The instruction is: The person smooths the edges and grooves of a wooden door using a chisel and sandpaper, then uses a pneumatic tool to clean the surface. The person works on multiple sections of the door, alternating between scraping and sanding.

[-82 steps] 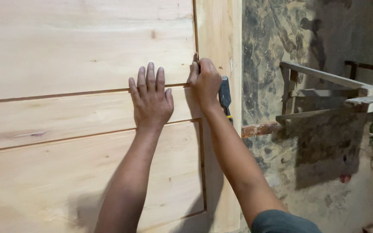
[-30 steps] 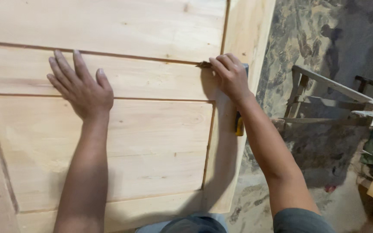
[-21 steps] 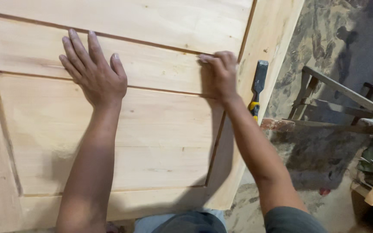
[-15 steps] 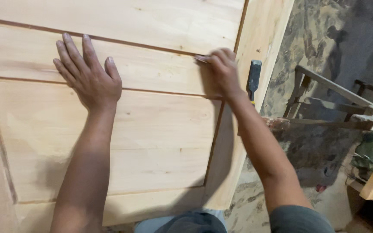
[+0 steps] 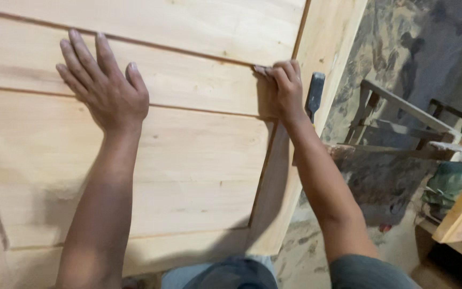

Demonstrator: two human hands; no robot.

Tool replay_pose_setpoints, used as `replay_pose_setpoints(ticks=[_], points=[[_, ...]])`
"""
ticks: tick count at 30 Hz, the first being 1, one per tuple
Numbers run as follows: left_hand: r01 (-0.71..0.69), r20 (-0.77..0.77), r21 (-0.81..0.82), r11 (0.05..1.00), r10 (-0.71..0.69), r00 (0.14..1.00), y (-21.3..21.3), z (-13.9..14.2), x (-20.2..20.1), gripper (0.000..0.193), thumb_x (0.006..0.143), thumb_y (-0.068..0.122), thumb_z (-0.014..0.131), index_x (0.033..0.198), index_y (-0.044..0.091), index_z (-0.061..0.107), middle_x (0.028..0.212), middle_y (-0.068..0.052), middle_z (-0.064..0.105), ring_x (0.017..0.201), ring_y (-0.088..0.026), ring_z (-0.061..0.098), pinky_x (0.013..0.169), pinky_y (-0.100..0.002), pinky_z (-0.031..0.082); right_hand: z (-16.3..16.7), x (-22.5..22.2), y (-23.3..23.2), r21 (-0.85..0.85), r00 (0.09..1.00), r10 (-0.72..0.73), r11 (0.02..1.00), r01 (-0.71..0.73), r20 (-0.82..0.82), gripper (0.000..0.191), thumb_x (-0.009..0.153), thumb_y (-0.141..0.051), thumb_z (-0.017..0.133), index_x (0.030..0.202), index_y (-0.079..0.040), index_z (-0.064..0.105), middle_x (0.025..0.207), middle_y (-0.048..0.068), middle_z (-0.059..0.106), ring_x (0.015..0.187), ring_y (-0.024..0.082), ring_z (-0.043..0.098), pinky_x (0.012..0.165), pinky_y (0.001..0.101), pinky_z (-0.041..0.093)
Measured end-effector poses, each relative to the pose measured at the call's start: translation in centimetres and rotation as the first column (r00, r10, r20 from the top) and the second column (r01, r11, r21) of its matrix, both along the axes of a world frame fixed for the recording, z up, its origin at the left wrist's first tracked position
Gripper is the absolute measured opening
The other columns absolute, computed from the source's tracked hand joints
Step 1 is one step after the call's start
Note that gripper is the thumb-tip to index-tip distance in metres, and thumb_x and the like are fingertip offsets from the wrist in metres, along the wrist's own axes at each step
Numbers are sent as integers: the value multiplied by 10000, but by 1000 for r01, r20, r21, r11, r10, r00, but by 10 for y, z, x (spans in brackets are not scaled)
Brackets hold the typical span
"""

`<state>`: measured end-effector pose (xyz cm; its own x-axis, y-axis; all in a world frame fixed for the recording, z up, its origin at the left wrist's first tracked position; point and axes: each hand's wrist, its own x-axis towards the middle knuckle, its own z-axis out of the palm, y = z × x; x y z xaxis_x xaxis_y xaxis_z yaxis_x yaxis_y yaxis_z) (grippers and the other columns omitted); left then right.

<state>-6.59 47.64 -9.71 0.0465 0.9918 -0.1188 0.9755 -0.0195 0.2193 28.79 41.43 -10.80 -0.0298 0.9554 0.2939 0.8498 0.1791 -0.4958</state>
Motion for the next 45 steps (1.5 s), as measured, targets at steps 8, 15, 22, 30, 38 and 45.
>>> replay_pose_setpoints(ticks=[8,15,22,30,38,45], points=[[7,11,-1,1000,-7,1000,-3,-3,1,636,1142,337,514,1663,19,334,1775,-264,154,1638,-449,100,1320,-629,52,-1,-55,20,-24,986,168,985,-168,-12,268,799,17,783,1039,5,664,1102,134,629,1043,334,583,876,422,545],[20,-10,6,1000,-20,1000,-3,-7,-3,663,1102,308,497,1667,2,336,1757,-290,151,1621,-462,91,1307,-634,47,6,-27,10,13,999,-30,999,30,21,209,870,-52,868,969,-41,685,1018,108,639,1006,309,591,856,423,517],[27,3,21,999,-27,1000,-3,-1,2,636,1119,302,496,1660,4,344,1740,-283,159,1641,-462,107,1321,-633,53,8,-53,15,74,975,175,980,-187,139,335,782,-27,806,1076,-48,648,1126,108,637,1089,324,592,944,440,544],[13,5,-8,1000,-13,1000,-2,-5,-1,646,1115,316,498,1658,10,329,1747,-291,160,1615,-462,109,1302,-642,61,12,-37,14,36,999,35,999,-36,16,269,815,-2,822,1027,-60,668,1024,109,632,1009,301,594,836,409,540],[7,1,-12,1000,-7,1000,3,-5,0,645,1165,379,500,1662,13,313,1748,-291,145,1615,-459,97,1298,-641,64,19,-33,17,37,992,89,995,-92,87,288,791,-6,793,1046,-41,664,1035,128,632,998,313,589,809,400,543],[26,-1,92,995,-26,1000,3,-5,-3,646,1152,381,516,1652,9,346,1721,-298,185,1593,-472,136,1283,-649,91,15,-143,57,119,990,93,990,-81,-108,203,842,11,727,1037,-42,715,957,113,595,941,306,571,826,437,507]])
